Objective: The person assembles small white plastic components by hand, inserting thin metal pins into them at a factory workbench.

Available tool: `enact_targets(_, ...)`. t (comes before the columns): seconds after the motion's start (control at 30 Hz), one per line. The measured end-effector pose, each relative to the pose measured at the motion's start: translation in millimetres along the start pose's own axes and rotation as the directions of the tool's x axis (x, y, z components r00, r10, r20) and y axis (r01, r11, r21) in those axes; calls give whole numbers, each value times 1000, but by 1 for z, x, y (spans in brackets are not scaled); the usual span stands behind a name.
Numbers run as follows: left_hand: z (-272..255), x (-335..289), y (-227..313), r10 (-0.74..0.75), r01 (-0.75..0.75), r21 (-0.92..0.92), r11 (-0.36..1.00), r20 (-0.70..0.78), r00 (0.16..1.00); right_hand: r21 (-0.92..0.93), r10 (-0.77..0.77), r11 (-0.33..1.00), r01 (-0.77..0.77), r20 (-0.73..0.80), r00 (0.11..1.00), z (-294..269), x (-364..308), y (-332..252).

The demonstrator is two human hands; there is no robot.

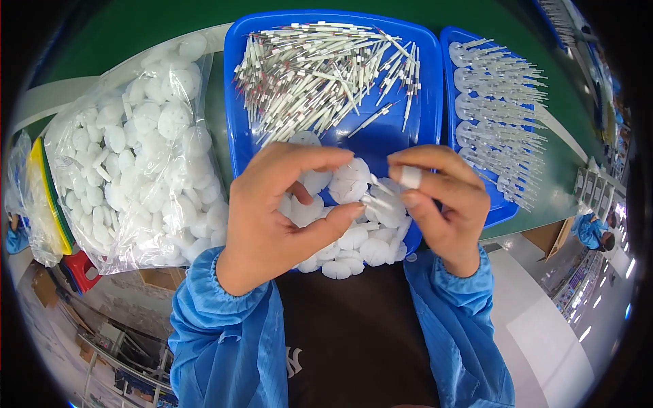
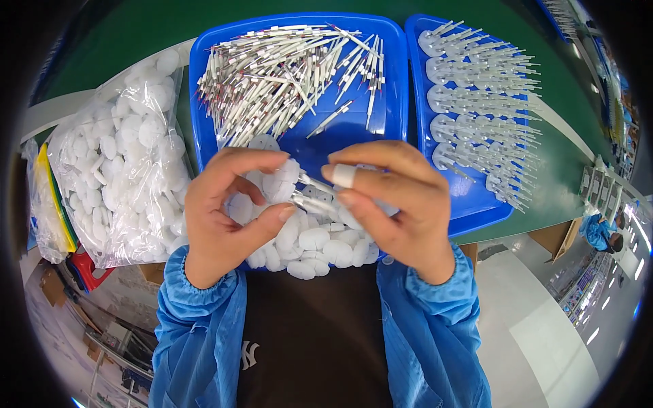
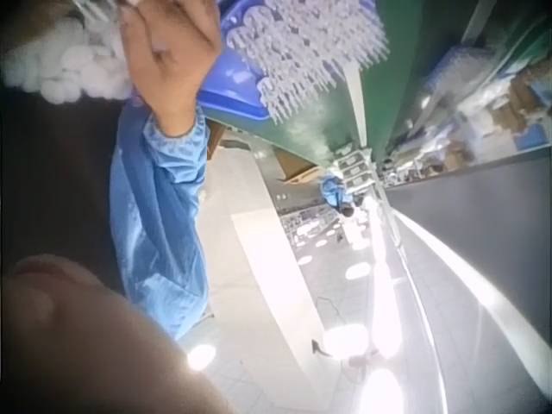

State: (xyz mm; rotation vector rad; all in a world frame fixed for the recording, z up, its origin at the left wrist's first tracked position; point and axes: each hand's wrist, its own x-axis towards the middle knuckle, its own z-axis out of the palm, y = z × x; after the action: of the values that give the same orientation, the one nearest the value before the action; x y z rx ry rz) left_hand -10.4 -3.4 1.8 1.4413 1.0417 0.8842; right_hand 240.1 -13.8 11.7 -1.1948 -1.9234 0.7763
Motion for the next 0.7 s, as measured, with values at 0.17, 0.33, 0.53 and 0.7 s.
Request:
enact_targets(0.17, 5, 2, 7, 245, -211, 414, 885, -30, 969, 318, 262, 910, -265, 52, 964, 2, 2, -7)
enact_targets(0.33, 12, 3, 7, 413, -359, 508, 783, 7, 911, 321, 344, 881, -348, 72, 936, 13, -3, -11)
enact_targets(0.53, 17, 1, 7, 472, -400, 566, 721, 21, 881, 385, 343, 856, -346, 79, 936, 16, -9, -7)
enact_targets(0.7, 17, 1, 8, 500, -413, 585, 698, 14, 866, 446, 307, 839, -312, 85, 948, 16, -8, -6)
